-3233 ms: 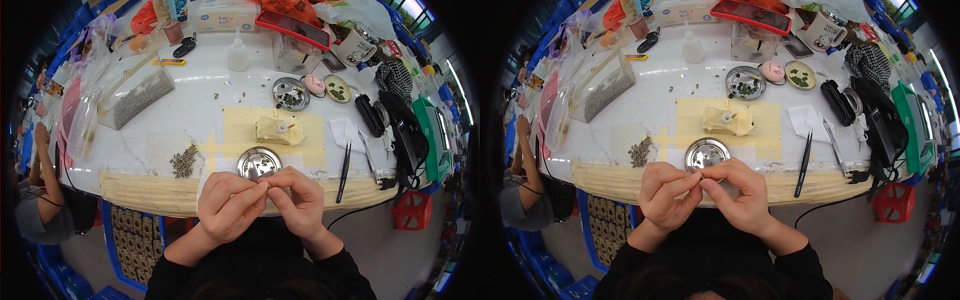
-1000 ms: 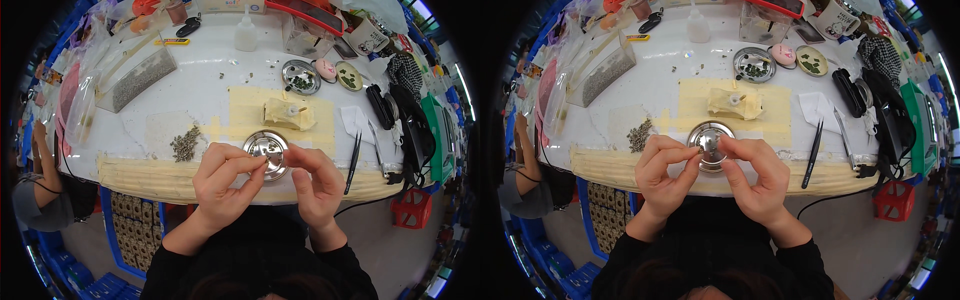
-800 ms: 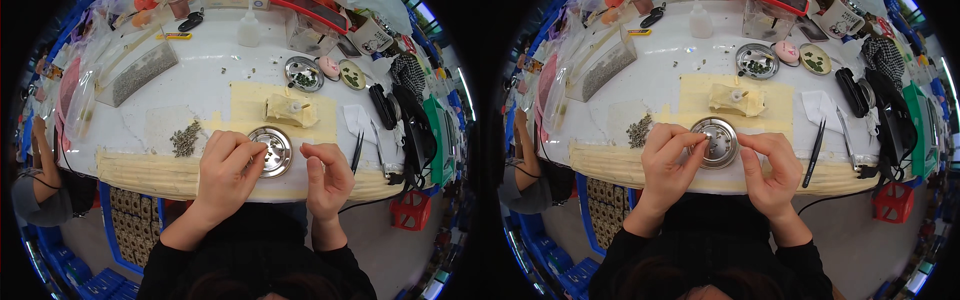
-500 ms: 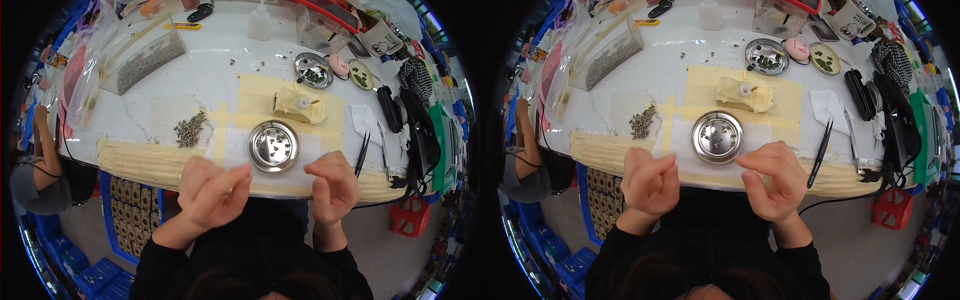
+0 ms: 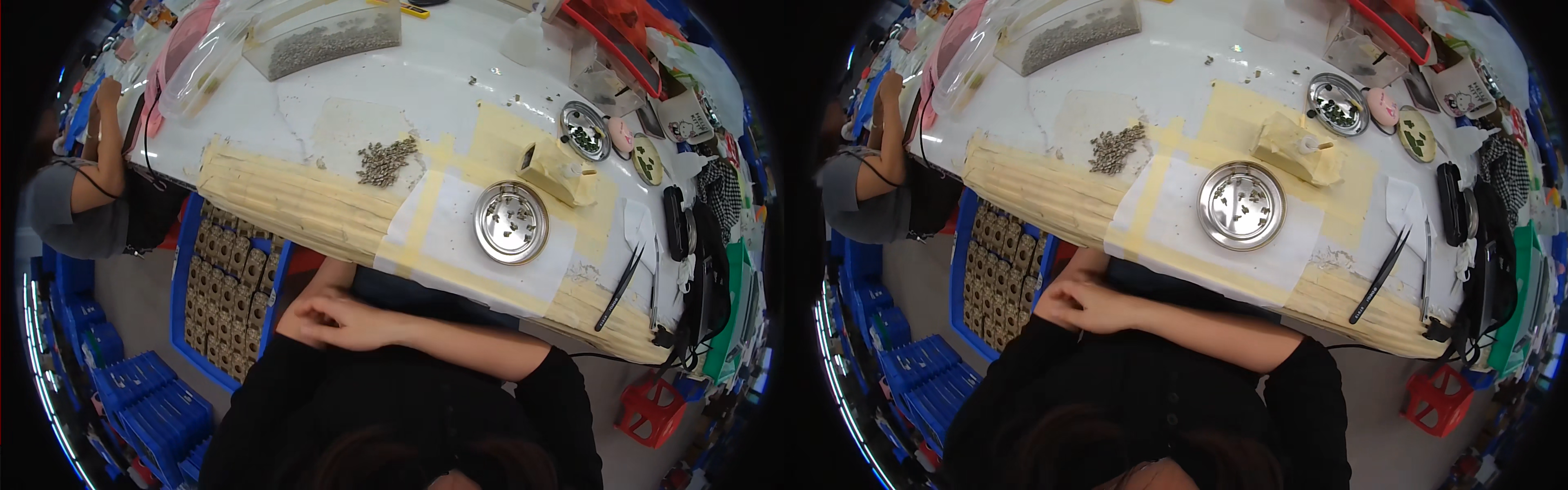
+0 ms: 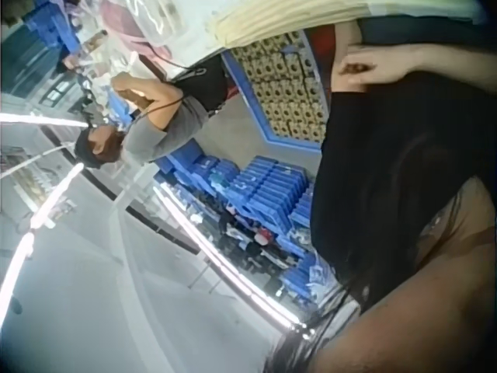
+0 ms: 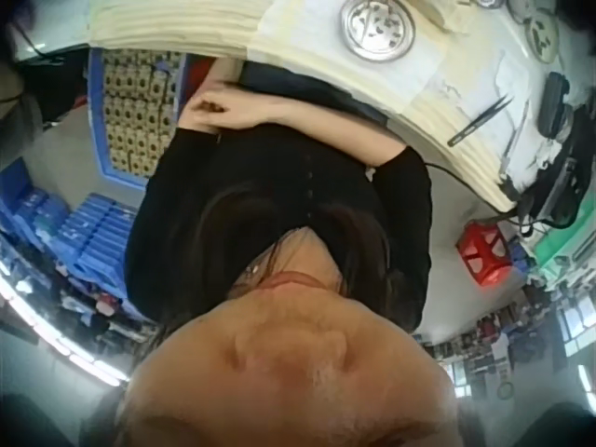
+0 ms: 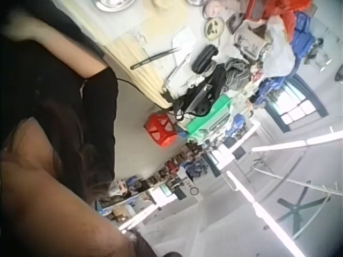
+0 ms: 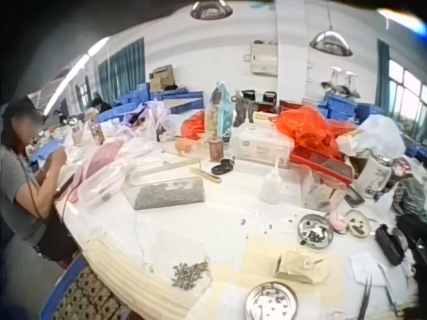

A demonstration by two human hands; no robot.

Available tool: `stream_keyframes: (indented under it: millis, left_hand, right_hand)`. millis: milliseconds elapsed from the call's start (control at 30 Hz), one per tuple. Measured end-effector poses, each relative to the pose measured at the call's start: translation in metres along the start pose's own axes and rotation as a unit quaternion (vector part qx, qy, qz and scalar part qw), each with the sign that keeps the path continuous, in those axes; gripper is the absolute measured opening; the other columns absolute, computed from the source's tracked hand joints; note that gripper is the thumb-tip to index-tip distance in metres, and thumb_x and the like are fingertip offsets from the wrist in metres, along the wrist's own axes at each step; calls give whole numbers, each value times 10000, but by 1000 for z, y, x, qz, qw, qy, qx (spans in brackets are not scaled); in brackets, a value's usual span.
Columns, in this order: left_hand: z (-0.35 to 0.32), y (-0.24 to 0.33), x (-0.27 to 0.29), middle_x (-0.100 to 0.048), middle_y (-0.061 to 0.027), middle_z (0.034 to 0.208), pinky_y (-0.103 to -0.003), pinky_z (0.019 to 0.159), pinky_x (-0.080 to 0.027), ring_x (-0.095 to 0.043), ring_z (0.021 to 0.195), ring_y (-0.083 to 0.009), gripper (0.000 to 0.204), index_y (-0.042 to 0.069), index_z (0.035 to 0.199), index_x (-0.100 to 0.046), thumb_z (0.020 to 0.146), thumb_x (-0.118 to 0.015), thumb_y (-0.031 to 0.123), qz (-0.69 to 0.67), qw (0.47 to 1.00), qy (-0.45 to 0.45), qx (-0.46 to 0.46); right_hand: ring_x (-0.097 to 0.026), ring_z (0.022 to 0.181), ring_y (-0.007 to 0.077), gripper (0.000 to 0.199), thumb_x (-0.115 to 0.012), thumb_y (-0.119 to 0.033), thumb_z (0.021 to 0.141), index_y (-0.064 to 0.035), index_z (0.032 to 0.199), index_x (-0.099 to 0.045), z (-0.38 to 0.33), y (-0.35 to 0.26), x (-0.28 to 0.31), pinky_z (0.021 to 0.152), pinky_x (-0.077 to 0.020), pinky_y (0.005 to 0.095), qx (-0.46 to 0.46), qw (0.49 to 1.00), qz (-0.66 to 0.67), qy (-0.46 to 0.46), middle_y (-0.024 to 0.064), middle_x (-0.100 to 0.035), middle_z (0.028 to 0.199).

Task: Assembling small metal pins and components into a circular metal part at a workbench.

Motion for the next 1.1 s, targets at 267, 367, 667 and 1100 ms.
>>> stream_keyframes:
  millis: [267, 367, 667, 1100]
  left_hand:
    - [10, -12, 5, -652, -225, 1106, -446, 903, -497, -628, 1036, -353, 283, 16, 1170, -639, 907, -650, 118, 54, 997, -29, 49]
    - [12, -11, 5, -649, -226, 1112, -447, 907, -494, -626, 1042, -355, 285, 16, 1173, -638, 908, -649, 119, 58, 997, -34, 47]
    - [12, -6, 4, -643, -229, 1129, -450, 920, -487, -617, 1060, -361, 290, 17, 1181, -633, 910, -644, 121, 58, 996, -47, 43]
    - [11, -2, 5, -633, -234, 1153, -453, 939, -476, -604, 1084, -368, 298, 19, 1192, -626, 913, -638, 124, 58, 996, -61, 40]
  right_hand:
    - [-528, 1127, 376, 283, -527, -244, 1003, 23, 1095, -540, -16, -48, 13, 977, -425, 449, -3, 990, -88, 114, 218, -543, 1122]
    - [-557, 1060, 371, 279, -511, -242, 1010, 23, 1096, -526, -20, -53, 17, 959, -435, 432, -35, 996, -13, 83, 225, -548, 1073]
    - [-498, 950, 396, 283, -574, -164, 960, 67, 1080, -463, -54, -131, -9, 864, -422, 460, 155, 982, -105, 18, 221, -482, 998]
    - [-487, 1004, 383, 353, -551, -212, 989, 91, 1150, -470, -49, -129, 6, 924, -422, 449, 133, 982, -128, 42, 228, -463, 1075]
Point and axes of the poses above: each hand's wrist, its own z-axis towards the middle knuckle, its own x-axis out of the back of the hand, y = z × x, the point moved 7 cm from there along z, towards the middle knuckle
